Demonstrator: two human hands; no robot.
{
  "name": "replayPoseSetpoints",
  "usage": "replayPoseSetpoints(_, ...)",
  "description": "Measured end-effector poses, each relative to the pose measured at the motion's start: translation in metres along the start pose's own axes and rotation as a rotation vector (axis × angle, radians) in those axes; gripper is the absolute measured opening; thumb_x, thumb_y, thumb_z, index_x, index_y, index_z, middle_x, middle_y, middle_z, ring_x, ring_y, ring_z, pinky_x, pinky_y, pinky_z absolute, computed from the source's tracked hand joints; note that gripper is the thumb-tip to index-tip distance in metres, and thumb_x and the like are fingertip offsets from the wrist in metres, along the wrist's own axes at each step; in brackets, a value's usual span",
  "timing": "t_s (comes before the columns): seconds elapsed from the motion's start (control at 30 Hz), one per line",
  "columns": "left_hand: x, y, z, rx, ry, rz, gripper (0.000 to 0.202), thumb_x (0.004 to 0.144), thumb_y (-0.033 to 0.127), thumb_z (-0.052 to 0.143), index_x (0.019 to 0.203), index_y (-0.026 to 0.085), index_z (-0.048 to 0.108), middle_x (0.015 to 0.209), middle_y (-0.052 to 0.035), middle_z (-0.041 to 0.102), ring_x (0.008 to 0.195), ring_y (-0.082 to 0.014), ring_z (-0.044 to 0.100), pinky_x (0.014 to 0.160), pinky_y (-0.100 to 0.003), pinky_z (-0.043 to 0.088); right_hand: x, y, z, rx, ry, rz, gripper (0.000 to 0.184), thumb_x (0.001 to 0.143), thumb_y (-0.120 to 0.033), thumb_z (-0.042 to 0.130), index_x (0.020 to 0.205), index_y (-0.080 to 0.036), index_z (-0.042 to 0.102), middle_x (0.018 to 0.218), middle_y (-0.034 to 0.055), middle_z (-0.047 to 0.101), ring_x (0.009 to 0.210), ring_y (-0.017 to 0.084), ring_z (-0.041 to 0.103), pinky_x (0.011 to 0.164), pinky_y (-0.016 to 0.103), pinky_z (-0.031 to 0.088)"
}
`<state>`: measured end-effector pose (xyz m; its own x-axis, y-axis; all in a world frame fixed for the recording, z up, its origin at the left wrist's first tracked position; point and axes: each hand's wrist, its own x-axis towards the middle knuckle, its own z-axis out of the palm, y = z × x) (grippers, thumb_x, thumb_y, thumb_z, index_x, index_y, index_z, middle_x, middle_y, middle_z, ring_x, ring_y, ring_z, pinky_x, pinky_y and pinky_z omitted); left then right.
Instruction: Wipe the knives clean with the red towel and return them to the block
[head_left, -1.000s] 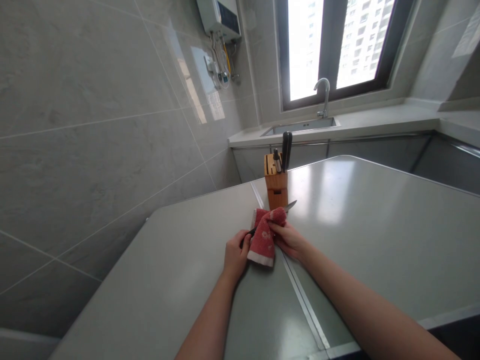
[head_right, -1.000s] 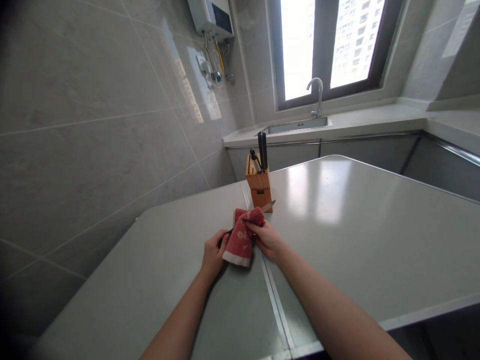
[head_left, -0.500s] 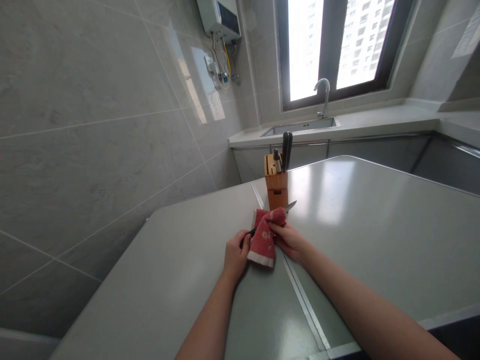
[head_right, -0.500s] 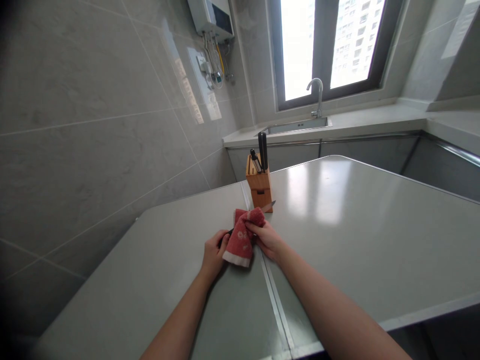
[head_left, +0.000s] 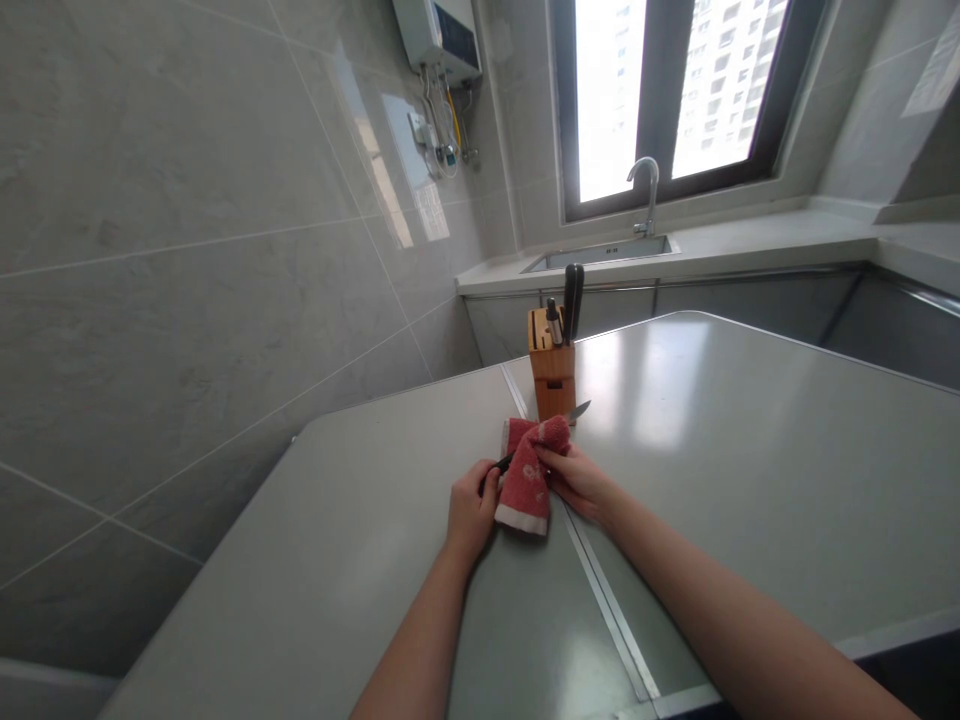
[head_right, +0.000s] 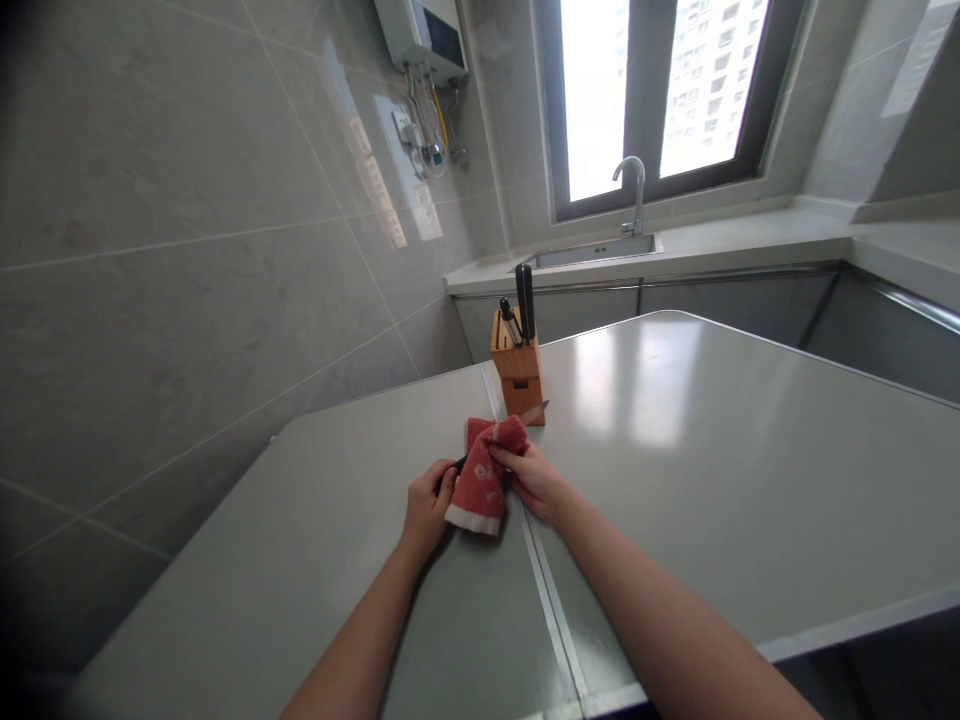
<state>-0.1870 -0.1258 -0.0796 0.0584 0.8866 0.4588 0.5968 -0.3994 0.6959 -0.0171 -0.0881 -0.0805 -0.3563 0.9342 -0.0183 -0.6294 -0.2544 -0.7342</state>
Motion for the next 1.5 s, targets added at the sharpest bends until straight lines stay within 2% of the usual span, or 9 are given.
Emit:
replayPoseSetpoints(0.77, 0.0014, -0.0008, 0.0004, -0.039, -0.044, -0.017, 0.029, 0.088, 0.034, 0.038, 0.084, 0.015, 0.061, 0.069, -0.0013, 0.059, 0.062, -0.0127, 0.05, 0.059, -0.022, 0.037, 0.0017, 0.0032, -0.0013, -0.009, -0.006, -0.017, 0.026, 0.064, -0.024, 0.074, 0.086, -0.017, 0.063, 0.084, 0.0029, 0.068, 0.076, 0.015, 0.062, 0.079, 0.03, 0.047)
replayPoseSetpoints(1.1, 0.0005, 0.0052, -0.0001, -0.069, -0.062, -0.034, 0.031, 0.087, 0.036, 0.04, 0.082, 0.014, 0.062, 0.066, -0.0006, 0.058, 0.061, -0.0124, 0.049, 0.058, -0.022, 0.037, 0.0017, 0.003, -0.0003, -0.019, 0.033, -0.025, 0.027, 0.063, -0.025, 0.074, 0.087, -0.019, 0.062, 0.085, 0.0018, 0.068, 0.078, 0.016, 0.062, 0.079, 0.03, 0.047)
replayPoseSetpoints(1.3, 0.0005, 0.0061, -0.0018, -0.12, -0.145, -0.026, 0.031, 0.087, 0.034, 0.04, 0.088, 0.014, 0.063, 0.073, -0.0021, 0.062, 0.067, -0.0138, 0.052, 0.062, -0.022, 0.039, -0.0008, -0.0008, 0.0021, -0.005, 0.014, -0.017, 0.024, 0.064, -0.024, 0.074, 0.085, -0.019, 0.063, 0.082, 0.0009, 0.067, 0.074, 0.014, 0.062, 0.075, 0.028, 0.048)
replayPoseSetpoints(1.5, -0.0002, 0.0083, -0.0018, -0.166, -0.207, -0.028, 0.03, 0.087, 0.033, 0.041, 0.092, 0.013, 0.063, 0.077, -0.0033, 0.064, 0.07, -0.0146, 0.053, 0.064, -0.023, 0.041, -0.0049, -0.0012, 0.0025, -0.135, -0.039, -0.007, 0.031, 0.06, -0.024, 0.076, 0.087, -0.016, 0.063, 0.084, 0.0038, 0.068, 0.077, 0.017, 0.062, 0.08, 0.033, 0.047)
